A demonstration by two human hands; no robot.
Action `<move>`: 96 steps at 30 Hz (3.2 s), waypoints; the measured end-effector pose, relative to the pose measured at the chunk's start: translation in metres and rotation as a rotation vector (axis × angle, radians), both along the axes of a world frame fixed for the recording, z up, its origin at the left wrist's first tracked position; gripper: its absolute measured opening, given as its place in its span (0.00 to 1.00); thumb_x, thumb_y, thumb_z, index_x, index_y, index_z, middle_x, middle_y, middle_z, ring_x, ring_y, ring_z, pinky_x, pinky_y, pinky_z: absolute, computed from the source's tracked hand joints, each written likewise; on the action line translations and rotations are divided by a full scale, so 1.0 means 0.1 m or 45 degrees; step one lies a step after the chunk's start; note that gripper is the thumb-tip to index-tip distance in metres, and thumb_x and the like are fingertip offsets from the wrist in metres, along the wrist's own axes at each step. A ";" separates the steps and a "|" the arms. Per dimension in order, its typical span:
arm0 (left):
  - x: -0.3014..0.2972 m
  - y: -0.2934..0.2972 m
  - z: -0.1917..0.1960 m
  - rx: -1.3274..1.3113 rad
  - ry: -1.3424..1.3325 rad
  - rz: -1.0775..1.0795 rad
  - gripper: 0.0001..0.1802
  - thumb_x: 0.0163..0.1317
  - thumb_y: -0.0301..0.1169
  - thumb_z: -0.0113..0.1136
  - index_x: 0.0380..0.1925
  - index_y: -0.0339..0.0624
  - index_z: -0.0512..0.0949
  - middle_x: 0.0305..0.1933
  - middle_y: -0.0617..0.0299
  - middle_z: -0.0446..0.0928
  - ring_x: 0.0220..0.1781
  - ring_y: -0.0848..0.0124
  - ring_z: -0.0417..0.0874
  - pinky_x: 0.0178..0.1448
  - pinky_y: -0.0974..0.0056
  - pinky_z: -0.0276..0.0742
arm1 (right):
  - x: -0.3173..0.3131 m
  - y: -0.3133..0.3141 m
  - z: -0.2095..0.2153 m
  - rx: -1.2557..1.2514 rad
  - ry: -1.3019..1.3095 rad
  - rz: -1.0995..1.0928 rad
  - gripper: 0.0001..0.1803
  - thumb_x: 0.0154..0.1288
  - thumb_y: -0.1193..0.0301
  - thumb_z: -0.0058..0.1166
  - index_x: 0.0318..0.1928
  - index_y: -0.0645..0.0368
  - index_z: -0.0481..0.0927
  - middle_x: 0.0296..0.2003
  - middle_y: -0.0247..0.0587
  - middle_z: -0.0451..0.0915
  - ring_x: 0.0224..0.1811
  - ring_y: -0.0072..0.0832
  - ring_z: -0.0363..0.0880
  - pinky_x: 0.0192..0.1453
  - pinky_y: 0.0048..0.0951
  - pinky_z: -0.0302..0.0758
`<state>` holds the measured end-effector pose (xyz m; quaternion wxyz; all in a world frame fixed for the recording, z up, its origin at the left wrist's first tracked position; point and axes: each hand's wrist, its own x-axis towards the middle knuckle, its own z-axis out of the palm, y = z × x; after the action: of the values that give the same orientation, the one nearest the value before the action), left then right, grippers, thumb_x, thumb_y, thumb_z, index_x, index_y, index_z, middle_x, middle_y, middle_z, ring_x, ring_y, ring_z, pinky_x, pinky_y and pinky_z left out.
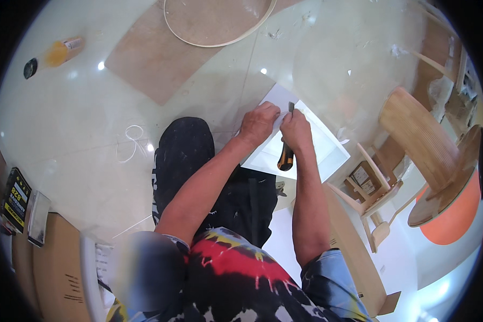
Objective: The person kneels on the floor and uses a utility knife to cut away protective film from a white rectangular furniture panel. They then use a metal file to smooth the edges of the panel and continue removing film from the sides.
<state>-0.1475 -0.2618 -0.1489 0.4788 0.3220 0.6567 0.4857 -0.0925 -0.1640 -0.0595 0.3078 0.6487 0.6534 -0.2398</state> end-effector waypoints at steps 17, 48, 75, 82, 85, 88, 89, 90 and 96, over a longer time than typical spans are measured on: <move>0.13 -0.17 0.00 -0.202 -0.061 0.129 0.06 0.63 0.27 0.59 0.38 0.42 0.82 0.43 0.53 0.81 0.46 0.50 0.82 0.47 0.52 0.78 | 0.02 -0.25 0.11 0.082 0.046 0.119 0.17 0.72 0.65 0.42 0.40 0.69 0.76 0.35 0.71 0.81 0.42 0.66 0.80 0.49 0.57 0.75; 0.34 -0.57 -0.01 -0.469 -0.224 0.300 0.07 0.62 0.29 0.60 0.37 0.41 0.84 0.40 0.50 0.82 0.44 0.49 0.83 0.49 0.53 0.77 | 0.14 -0.48 0.01 0.072 0.059 0.096 0.15 0.70 0.67 0.44 0.40 0.70 0.75 0.36 0.72 0.81 0.43 0.65 0.82 0.50 0.56 0.77; 0.46 -0.98 -0.03 -0.721 -0.258 0.259 0.10 0.63 0.34 0.60 0.40 0.43 0.85 0.43 0.49 0.83 0.48 0.48 0.84 0.52 0.51 0.77 | 0.22 -0.70 -0.04 0.062 0.132 0.063 0.16 0.71 0.66 0.43 0.42 0.70 0.74 0.35 0.73 0.81 0.42 0.66 0.81 0.50 0.57 0.76; 0.47 -1.05 -0.04 -0.789 -0.214 0.211 0.11 0.63 0.34 0.61 0.42 0.43 0.86 0.41 0.49 0.85 0.46 0.53 0.86 0.51 0.56 0.78 | 0.22 -0.87 0.06 0.056 0.097 0.028 0.15 0.71 0.66 0.44 0.42 0.69 0.74 0.36 0.72 0.81 0.43 0.65 0.81 0.50 0.57 0.76; 0.50 -1.09 -0.08 -0.788 -0.235 0.253 0.11 0.63 0.34 0.61 0.42 0.44 0.86 0.43 0.50 0.85 0.48 0.52 0.85 0.51 0.54 0.77 | 0.23 -0.86 -0.05 0.085 0.123 0.074 0.15 0.71 0.66 0.44 0.43 0.69 0.74 0.36 0.72 0.81 0.42 0.65 0.82 0.49 0.57 0.77; 0.57 -1.15 -0.03 -0.852 -0.274 0.263 0.10 0.63 0.33 0.61 0.41 0.44 0.86 0.46 0.50 0.84 0.51 0.50 0.84 0.54 0.52 0.77 | 0.27 -0.90 0.01 0.006 0.071 0.045 0.15 0.70 0.67 0.45 0.43 0.69 0.74 0.36 0.72 0.81 0.43 0.65 0.81 0.50 0.56 0.77; 0.59 -1.18 -0.05 -0.845 -0.252 0.264 0.10 0.62 0.33 0.61 0.41 0.44 0.86 0.45 0.50 0.84 0.50 0.50 0.84 0.53 0.53 0.77 | 0.23 -0.89 0.00 -0.006 0.070 0.043 0.15 0.70 0.67 0.45 0.43 0.69 0.74 0.36 0.72 0.81 0.44 0.65 0.81 0.50 0.56 0.77; 0.59 -1.19 -0.11 -0.838 -0.229 0.266 0.10 0.62 0.32 0.61 0.40 0.43 0.86 0.43 0.49 0.84 0.49 0.50 0.85 0.53 0.53 0.78 | 0.20 -0.87 -0.02 0.015 0.096 0.048 0.15 0.70 0.67 0.44 0.42 0.69 0.75 0.36 0.72 0.81 0.43 0.66 0.81 0.49 0.56 0.77; 0.76 -1.30 -0.23 -0.824 -0.416 0.505 0.10 0.61 0.31 0.63 0.40 0.38 0.86 0.36 0.49 0.86 0.39 0.56 0.87 0.47 0.57 0.79 | 0.18 -0.88 -0.03 0.006 0.080 0.092 0.16 0.72 0.66 0.43 0.38 0.70 0.75 0.34 0.72 0.80 0.41 0.66 0.81 0.48 0.57 0.77</move>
<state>-0.0719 -0.3920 -0.1724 0.5505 -0.0593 0.7402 0.3816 -0.0748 -0.2520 -0.0627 0.2940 0.6175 0.6864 -0.2472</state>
